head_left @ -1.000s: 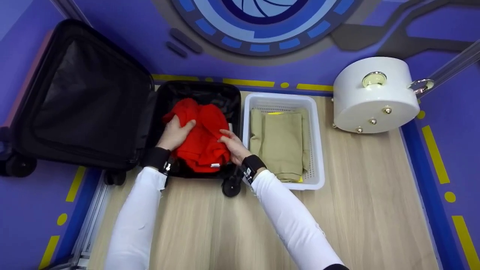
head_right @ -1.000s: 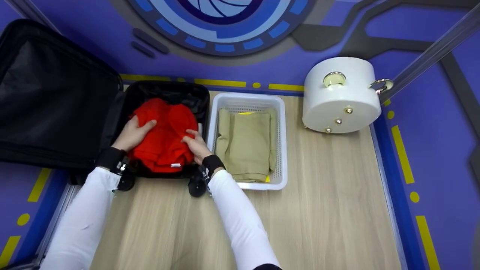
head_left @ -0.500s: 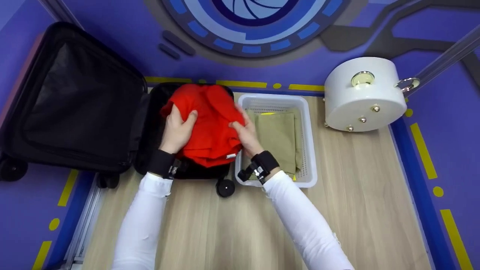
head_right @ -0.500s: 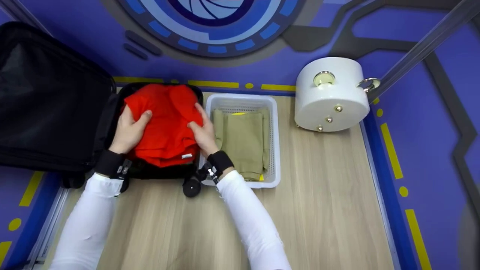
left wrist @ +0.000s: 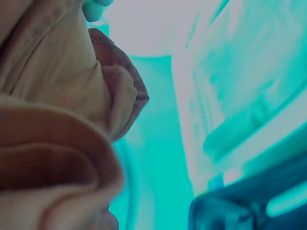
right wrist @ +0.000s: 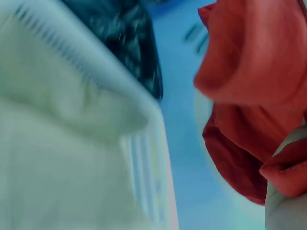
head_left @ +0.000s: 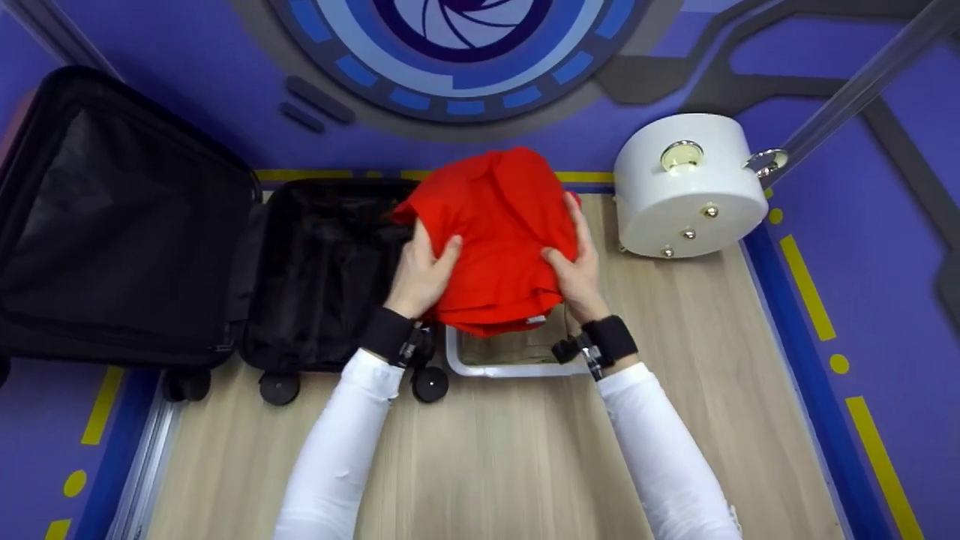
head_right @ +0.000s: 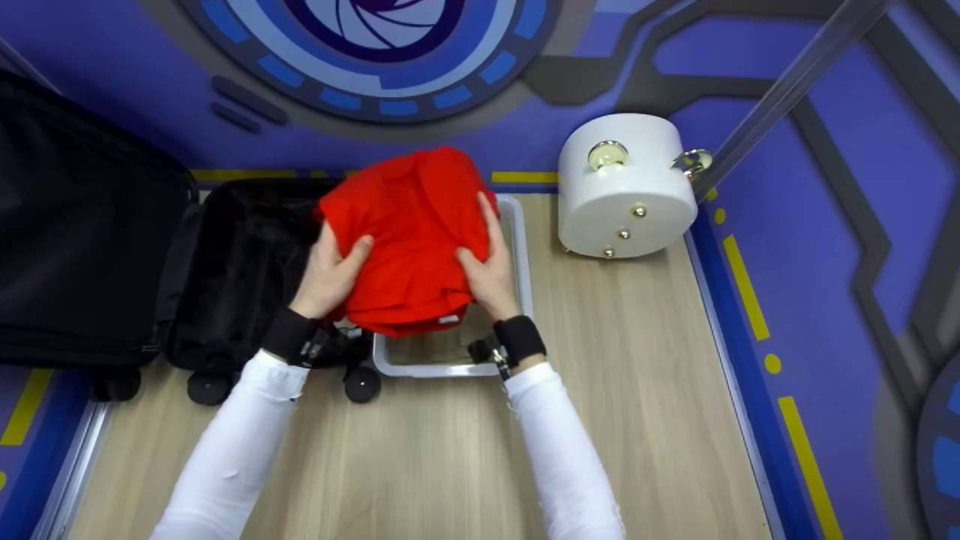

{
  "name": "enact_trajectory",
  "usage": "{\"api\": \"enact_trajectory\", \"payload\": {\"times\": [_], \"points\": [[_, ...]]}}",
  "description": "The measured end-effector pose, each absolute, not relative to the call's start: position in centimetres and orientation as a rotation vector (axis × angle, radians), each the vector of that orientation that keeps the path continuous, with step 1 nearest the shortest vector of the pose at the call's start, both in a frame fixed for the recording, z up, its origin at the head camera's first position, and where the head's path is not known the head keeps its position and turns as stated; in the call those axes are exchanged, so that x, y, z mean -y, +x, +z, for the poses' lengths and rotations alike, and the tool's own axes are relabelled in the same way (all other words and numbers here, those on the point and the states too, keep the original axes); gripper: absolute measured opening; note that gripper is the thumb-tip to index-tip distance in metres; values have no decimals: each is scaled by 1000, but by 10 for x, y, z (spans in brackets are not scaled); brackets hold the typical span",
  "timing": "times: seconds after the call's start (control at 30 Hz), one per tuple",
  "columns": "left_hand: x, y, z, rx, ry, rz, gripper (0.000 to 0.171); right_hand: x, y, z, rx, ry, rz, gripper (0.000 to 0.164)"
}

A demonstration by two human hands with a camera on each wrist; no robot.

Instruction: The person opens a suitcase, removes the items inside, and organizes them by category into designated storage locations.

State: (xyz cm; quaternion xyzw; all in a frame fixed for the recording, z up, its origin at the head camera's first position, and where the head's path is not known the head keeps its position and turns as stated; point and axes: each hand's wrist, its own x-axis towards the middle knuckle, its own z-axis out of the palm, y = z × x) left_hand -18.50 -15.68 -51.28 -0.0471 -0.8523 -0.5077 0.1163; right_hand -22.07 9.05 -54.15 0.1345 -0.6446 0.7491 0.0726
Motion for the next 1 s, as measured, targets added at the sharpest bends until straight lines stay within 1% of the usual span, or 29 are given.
{"api": "enact_trajectory", "payload": {"times": [0.2, 0.33, 0.43, 0.53, 0.6, 0.77, 0.87, 1.0], "points": [[135, -189, -543, 2787, -298, -1494, 76, -128, -220, -576, 2152, 430, 1965, 81], [126, -191, -567, 2978, -302, -1419, 78, -142, -219, -598, 2452, 403, 1759, 83], [121, -189, -583, 3044, -296, -1384, 79, -147, -214, -608, 2706, 352, 1580, 87], [118, -185, -595, 3090, -290, -1385, 84, -149, -208, -609, 2887, 340, 1419, 87], [116, -181, -600, 3123, -287, -1383, 86, -149, -204, -607, 2986, 342, 1304, 84], [110, -172, -607, 3179, -305, -1331, 81, -146, -195, -602, 3147, 366, 1196, 82], [108, -167, -605, 3154, -314, -1379, 80, -146, -184, -601, 3126, 353, 1242, 85], [112, -155, -594, 3101, -321, -1445, 88, -146, -159, -598, 2954, 341, 1173, 87]]}}
